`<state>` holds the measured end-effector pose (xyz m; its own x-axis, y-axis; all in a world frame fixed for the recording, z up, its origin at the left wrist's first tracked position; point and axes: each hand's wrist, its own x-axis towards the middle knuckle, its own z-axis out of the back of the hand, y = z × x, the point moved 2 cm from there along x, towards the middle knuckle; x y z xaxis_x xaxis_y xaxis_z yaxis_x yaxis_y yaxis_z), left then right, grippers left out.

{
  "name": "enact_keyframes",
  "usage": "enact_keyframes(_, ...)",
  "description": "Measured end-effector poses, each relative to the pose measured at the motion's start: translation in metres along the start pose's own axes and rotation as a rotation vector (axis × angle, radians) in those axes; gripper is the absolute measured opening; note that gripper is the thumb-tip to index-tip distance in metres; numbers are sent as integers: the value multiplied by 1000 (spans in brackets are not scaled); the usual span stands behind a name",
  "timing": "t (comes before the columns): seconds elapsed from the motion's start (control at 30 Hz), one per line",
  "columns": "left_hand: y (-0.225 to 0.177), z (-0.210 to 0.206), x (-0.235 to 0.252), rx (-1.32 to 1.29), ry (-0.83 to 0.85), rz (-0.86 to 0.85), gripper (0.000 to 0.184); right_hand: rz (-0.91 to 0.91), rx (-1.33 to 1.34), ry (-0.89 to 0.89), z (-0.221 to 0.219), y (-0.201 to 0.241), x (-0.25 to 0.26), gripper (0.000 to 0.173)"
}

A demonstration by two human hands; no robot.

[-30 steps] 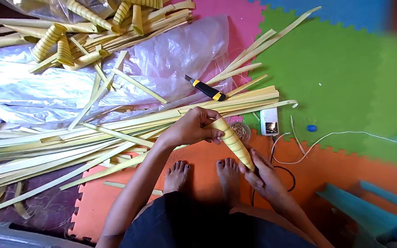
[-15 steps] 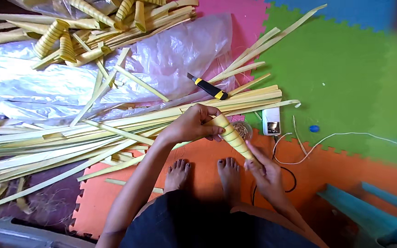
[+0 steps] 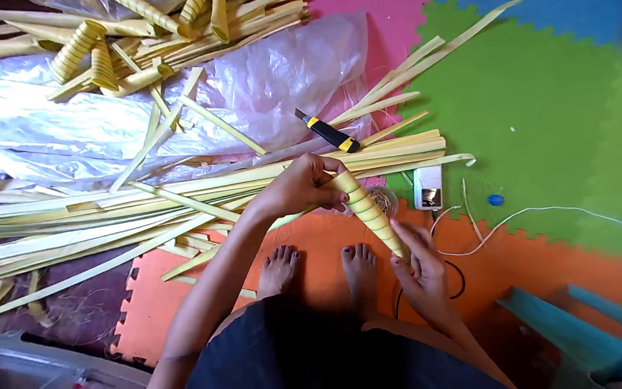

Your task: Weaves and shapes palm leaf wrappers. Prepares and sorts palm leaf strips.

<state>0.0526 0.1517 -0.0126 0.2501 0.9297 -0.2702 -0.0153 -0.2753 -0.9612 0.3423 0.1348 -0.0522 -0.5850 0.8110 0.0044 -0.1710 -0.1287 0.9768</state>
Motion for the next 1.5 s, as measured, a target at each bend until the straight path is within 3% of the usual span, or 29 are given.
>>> enact_keyframes(0.03, -1, 0, 0, 2, -1, 12, 22, -5, -5, -4, 0, -1, -1, 41)
enact_keyframes(0.13, 0, 2, 0, -36, 30, 16, 23, -473, 547, 5, -4, 7, -2, 37)
enact_keyframes(0.17, 0, 1, 0, -39, 27, 14, 22, -461, 531, -6, -3, 7, -4, 37)
enact_keyframes(0.27, -1, 1, 1, -33, -38, 42, 23, -5, -24, -26, 3, -2, -4, 41)
enact_keyframes(0.3, -2, 1, 1, -47, -46, 54, 24, 8, -51, -32, 3, -3, -4, 40)
enact_keyframes(0.33, -2, 1, 2, -69, -38, 65, 24, -111, 93, -30, 2, -1, -5, 37)
enact_keyframes(0.4, -2, 2, 2, -91, -6, 65, 23, -539, 598, 35, 1, 7, -6, 34)
enact_keyframes(0.43, -2, 2, 2, -93, 7, 53, 22, -628, 731, 50, 2, 8, -7, 35)
enact_keyframes(0.47, -1, 2, 2, -85, 8, 31, 22, -584, 656, 32, 2, 8, -8, 34)
enact_keyframes(0.57, -2, 3, 1, -64, -38, -14, 22, -28, -13, -24, 6, -6, -8, 41)
enact_keyframes(0.6, -2, 3, 1, -66, -40, -15, 22, 23, -77, -28, 7, -8, -8, 42)
enact_keyframes(0.63, -2, 4, 1, -67, -27, -14, 21, -59, 34, -28, 6, -8, -9, 38)
enact_keyframes(0.67, -2, 4, 1, -64, -4, -12, 21, -265, 275, -7, 6, -7, -10, 34)
enact_keyframes(0.73, -2, 6, 1, -59, 53, -7, 22, -692, 949, 124, 8, -2, -12, 28)
enact_keyframes(0.77, -2, 6, 1, -47, 73, -13, 22, -790, 1173, 178, 9, -3, -13, 26)
enact_keyframes(0.8, -2, 7, 1, -31, 77, -23, 22, -770, 1133, 182, 8, -3, -13, 25)
enact_keyframes(0.87, -1, 8, 0, 9, 37, -58, 23, -458, 554, 57, 4, -3, -12, 27)
enact_keyframes(0.9, 0, 8, -1, 16, 9, -68, 23, -234, 240, 20, 4, -8, -11, 38)
enact_keyframes(0.93, 0, 7, -1, 10, -15, -67, 23, -82, 8, -2, 4, -12, -10, 45)
enact_keyframes(0.97, -1, 5, 0, -3, -31, -69, 23, -46, -69, -27, 4, -13, -9, 45)
enact_keyframes(1.0, -2, 4, 1, -9, -36, -86, 21, -130, -1, -31, 4, -11, -8, 40)
enact_keyframes(1.1, -3, 1, -1, 121, -59, -277, 13, -595, 621, 145, 5, 5, -9, 42)
enact_keyframes(1.17, -6, 1, -5, 176, -78, -455, 10, -677, 803, 313, 11, 6, -9, 48)
enact_keyframes(1.27, -9, -3, -12, 154, -68, -608, 10, -447, 504, 421, 29, 9, 3, 48)
enact_keyframes(1.37, -18, -15, -9, 321, -174, -637, 7, -14, -135, 190, 49, 25, 42, 34)
enact_keyframes(1.5, -36, -42, 17, 561, -279, -550, 5, 223, -336, 24, 36, 64, 88, 28)
